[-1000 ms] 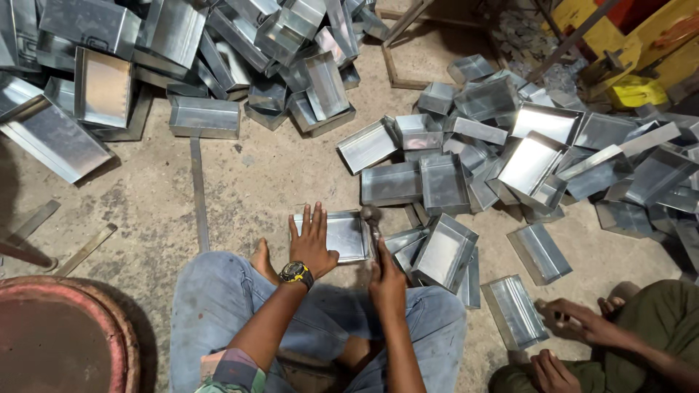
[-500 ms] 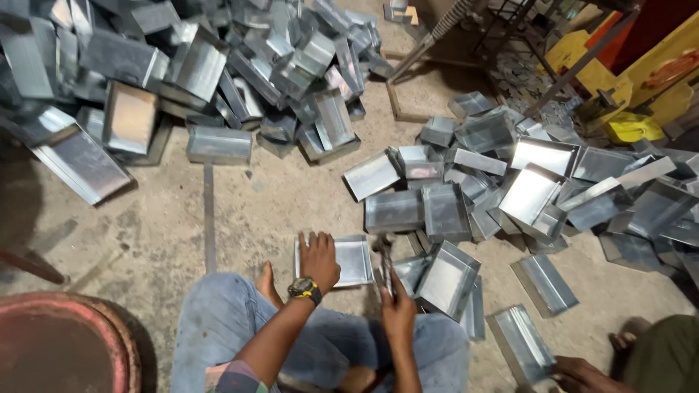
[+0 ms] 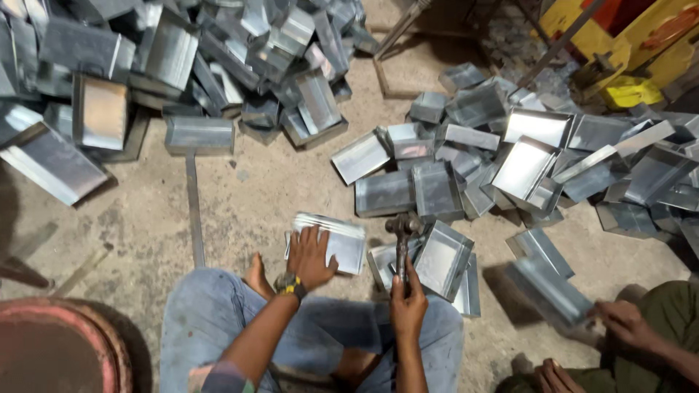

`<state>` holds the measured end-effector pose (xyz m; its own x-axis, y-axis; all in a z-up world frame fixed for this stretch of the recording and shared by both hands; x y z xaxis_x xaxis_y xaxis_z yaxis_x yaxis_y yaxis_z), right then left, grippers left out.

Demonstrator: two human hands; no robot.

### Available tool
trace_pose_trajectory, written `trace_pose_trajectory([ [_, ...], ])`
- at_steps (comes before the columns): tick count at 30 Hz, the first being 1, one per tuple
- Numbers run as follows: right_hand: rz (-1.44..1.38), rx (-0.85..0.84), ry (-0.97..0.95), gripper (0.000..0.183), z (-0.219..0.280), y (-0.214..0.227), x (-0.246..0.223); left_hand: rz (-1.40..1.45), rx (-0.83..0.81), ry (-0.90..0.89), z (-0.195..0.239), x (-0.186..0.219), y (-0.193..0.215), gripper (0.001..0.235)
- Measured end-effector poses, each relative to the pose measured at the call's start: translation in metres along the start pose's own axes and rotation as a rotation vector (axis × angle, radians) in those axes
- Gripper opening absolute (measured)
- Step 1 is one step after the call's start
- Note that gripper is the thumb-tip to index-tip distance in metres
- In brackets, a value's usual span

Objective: The person uses a hammer to shape and flatten the edges of various metal boxes and components on the floor of a workshop.

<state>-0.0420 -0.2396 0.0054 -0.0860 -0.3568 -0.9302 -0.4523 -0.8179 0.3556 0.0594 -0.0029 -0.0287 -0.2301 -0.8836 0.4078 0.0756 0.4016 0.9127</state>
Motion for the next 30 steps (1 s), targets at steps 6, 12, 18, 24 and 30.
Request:
trace_pose_trajectory([
  [6, -0.359, -0.018, 0.104, 0.054, 0.018, 0.013, -0.059, -0.076, 0.034, 0.146, -0.061, -0.015, 0.001, 0.103],
  [12, -0.134, 0.038, 0.422, 0.047, 0.019, 0.003, -0.065, -0.06, 0.056, 0.132, -0.069, -0.019, -0.011, 0.104],
  [18, 0.316, -0.137, 0.111, 0.053, -0.004, -0.023, -0.021, -0.051, 0.053, 0.101, -0.075, -0.016, -0.007, 0.109],
  [24, 0.116, -0.059, 0.021, 0.053, 0.014, 0.008, -0.051, -0.056, -0.031, 0.144, -0.044, -0.004, -0.011, 0.113],
  [30, 0.096, 0.007, 0.611, 0.045, 0.031, -0.002, -0.111, -0.08, -0.083, 0.142, 0.002, 0.005, -0.015, 0.115],
])
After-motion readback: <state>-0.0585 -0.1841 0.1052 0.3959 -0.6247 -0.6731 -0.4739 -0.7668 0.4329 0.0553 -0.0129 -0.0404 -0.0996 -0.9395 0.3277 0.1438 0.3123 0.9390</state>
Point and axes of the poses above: each hand's wrist, its own z-axis away from the middle knuckle, its own y-axis out of the back of the hand, x = y × z, the point moved 7 cm from there along -z, towards the middle knuckle, and after that the axes turned 2 degrees about -x, right-handed, at the moved point
